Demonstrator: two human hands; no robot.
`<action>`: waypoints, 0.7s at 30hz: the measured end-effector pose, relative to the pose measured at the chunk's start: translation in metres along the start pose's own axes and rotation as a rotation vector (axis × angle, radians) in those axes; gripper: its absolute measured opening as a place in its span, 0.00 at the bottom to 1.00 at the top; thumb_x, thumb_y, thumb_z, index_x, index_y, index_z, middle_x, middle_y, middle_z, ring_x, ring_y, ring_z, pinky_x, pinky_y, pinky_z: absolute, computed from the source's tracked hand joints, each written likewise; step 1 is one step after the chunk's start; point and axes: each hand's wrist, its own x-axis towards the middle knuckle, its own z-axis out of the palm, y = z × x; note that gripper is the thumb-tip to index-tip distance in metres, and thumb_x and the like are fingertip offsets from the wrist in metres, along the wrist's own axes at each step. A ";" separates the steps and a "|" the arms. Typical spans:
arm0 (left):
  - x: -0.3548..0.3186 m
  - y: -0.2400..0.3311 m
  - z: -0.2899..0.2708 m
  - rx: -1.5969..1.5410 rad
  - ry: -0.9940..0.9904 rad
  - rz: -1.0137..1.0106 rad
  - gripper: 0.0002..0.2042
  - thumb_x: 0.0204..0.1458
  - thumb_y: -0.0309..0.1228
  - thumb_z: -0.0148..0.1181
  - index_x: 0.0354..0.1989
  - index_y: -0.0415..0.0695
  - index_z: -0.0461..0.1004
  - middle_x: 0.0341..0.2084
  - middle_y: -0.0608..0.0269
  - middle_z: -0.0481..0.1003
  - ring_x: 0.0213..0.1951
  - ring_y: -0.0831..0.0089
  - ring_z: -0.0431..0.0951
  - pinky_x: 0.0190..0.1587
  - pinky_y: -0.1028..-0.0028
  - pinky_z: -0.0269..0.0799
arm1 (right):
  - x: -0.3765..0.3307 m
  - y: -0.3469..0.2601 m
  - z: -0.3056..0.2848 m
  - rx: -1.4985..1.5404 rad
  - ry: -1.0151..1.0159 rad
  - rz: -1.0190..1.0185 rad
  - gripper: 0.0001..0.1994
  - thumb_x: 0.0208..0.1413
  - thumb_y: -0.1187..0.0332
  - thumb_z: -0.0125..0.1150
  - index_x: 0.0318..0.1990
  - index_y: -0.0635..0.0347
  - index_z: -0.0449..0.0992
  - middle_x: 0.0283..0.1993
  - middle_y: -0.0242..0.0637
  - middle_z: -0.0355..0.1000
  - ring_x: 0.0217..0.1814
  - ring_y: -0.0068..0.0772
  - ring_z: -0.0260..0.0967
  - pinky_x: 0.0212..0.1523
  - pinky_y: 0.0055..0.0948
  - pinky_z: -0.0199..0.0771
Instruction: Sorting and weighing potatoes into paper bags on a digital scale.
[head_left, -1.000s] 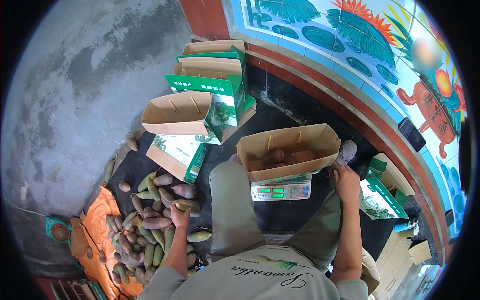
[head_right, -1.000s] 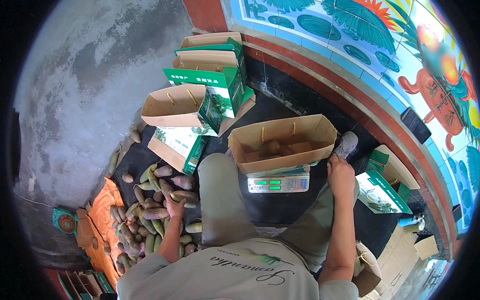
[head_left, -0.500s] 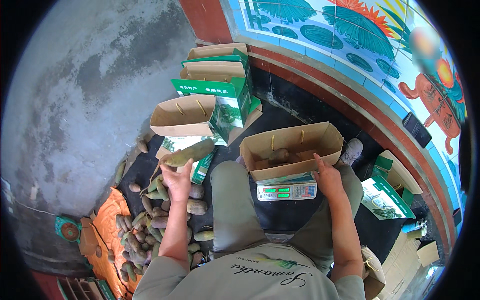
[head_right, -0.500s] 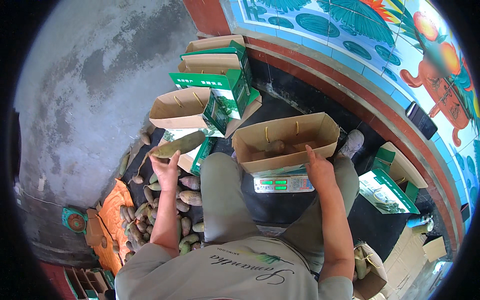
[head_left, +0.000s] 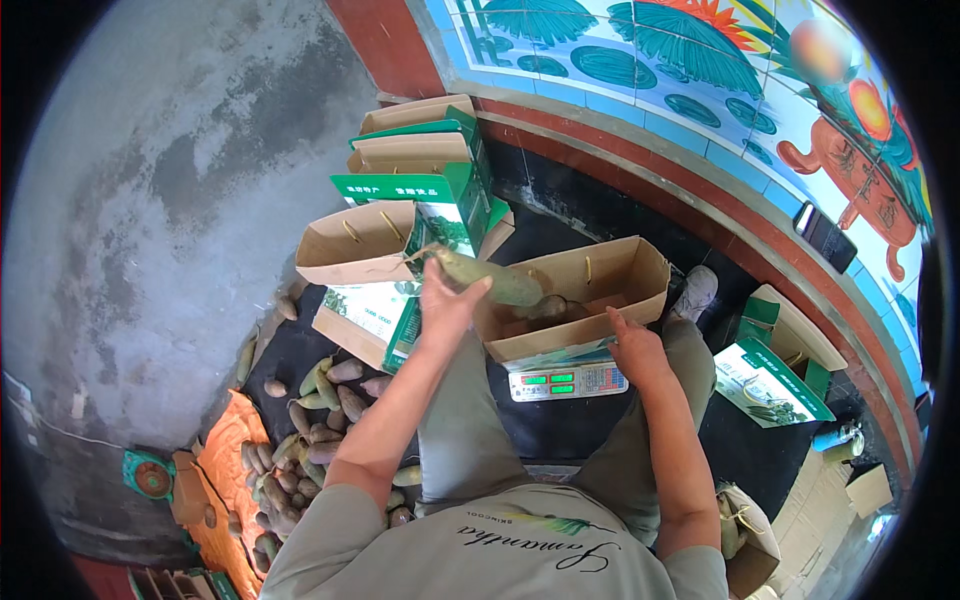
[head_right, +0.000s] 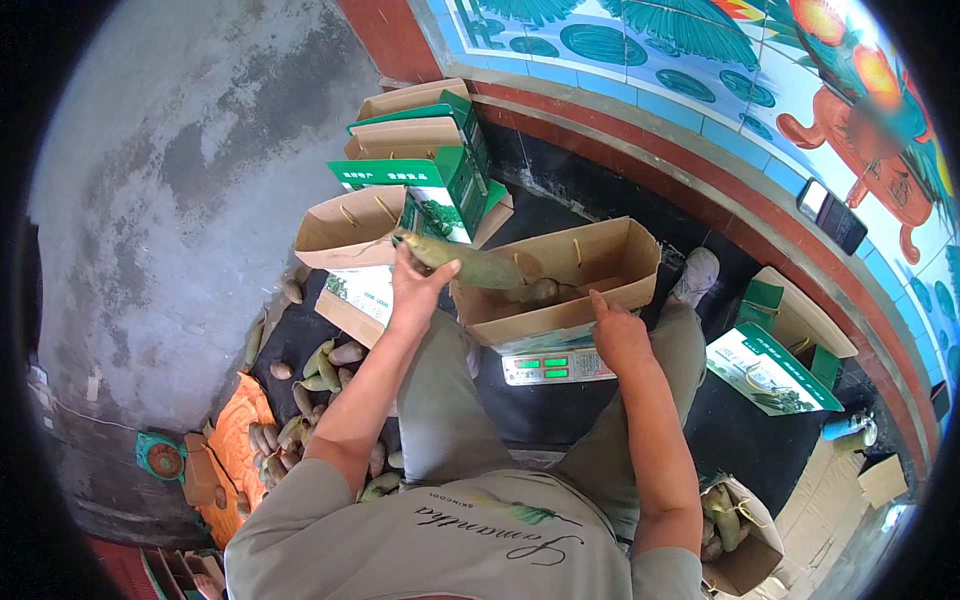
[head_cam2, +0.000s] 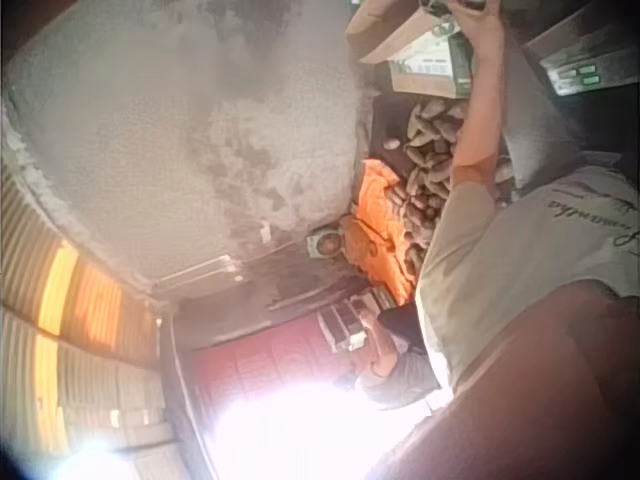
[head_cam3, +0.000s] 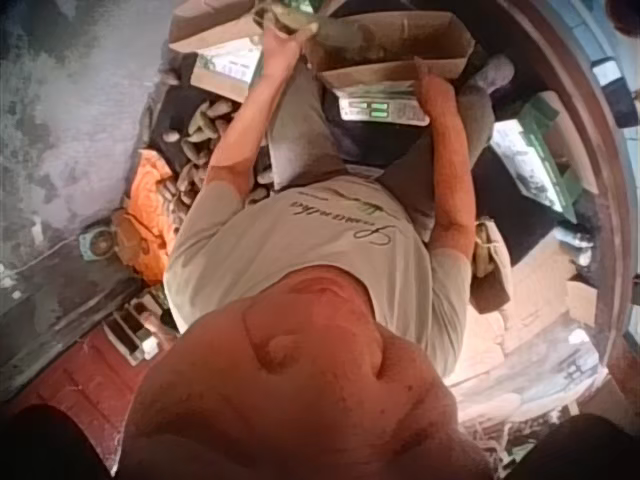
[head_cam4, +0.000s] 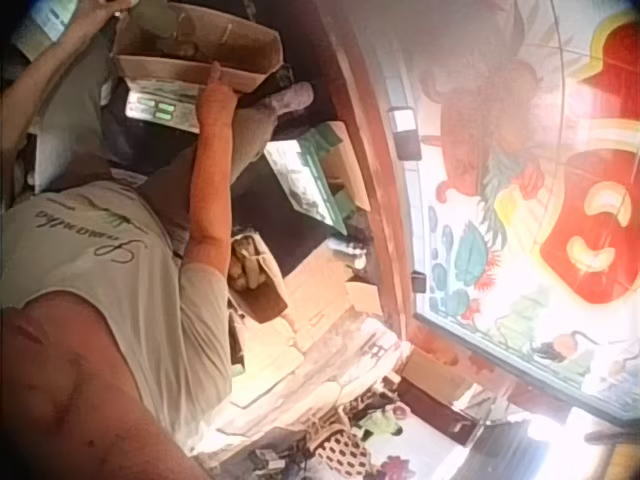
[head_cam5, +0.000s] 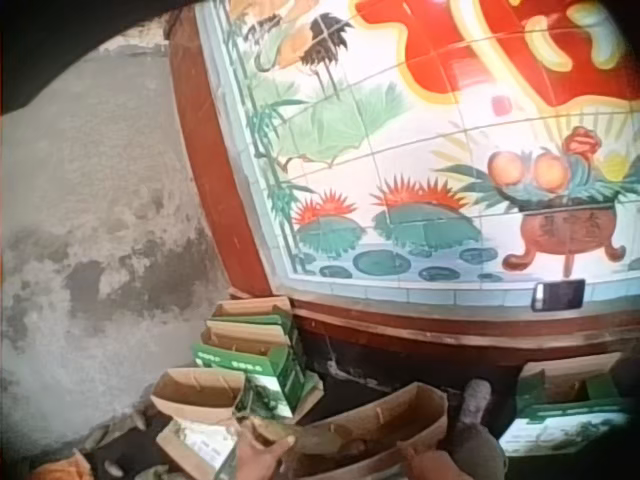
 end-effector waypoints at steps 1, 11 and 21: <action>0.006 -0.017 0.006 0.057 0.053 0.001 0.24 0.39 0.19 0.64 0.45 0.37 0.60 0.39 0.55 0.70 0.42 0.70 0.73 0.45 0.73 0.69 | 0.000 -0.001 -0.002 0.008 0.002 -0.005 0.32 0.45 0.67 0.59 0.60 0.58 0.57 0.38 0.45 0.70 0.41 0.44 0.70 0.40 0.38 0.71; 0.003 -0.040 0.060 0.122 -0.024 -0.171 0.27 0.35 0.25 0.69 0.45 0.35 0.62 0.37 0.51 0.72 0.41 0.63 0.73 0.44 0.70 0.69 | -0.001 -0.003 -0.004 0.043 0.009 0.013 0.30 0.46 0.68 0.59 0.59 0.58 0.58 0.37 0.45 0.70 0.41 0.44 0.70 0.40 0.38 0.71; 0.000 -0.041 0.069 0.276 -0.066 -0.271 0.24 0.35 0.24 0.68 0.42 0.36 0.63 0.35 0.54 0.72 0.38 0.66 0.73 0.42 0.71 0.69 | 0.006 -0.003 0.007 0.007 0.009 -0.007 0.31 0.46 0.67 0.59 0.60 0.57 0.57 0.37 0.44 0.70 0.39 0.43 0.71 0.39 0.37 0.72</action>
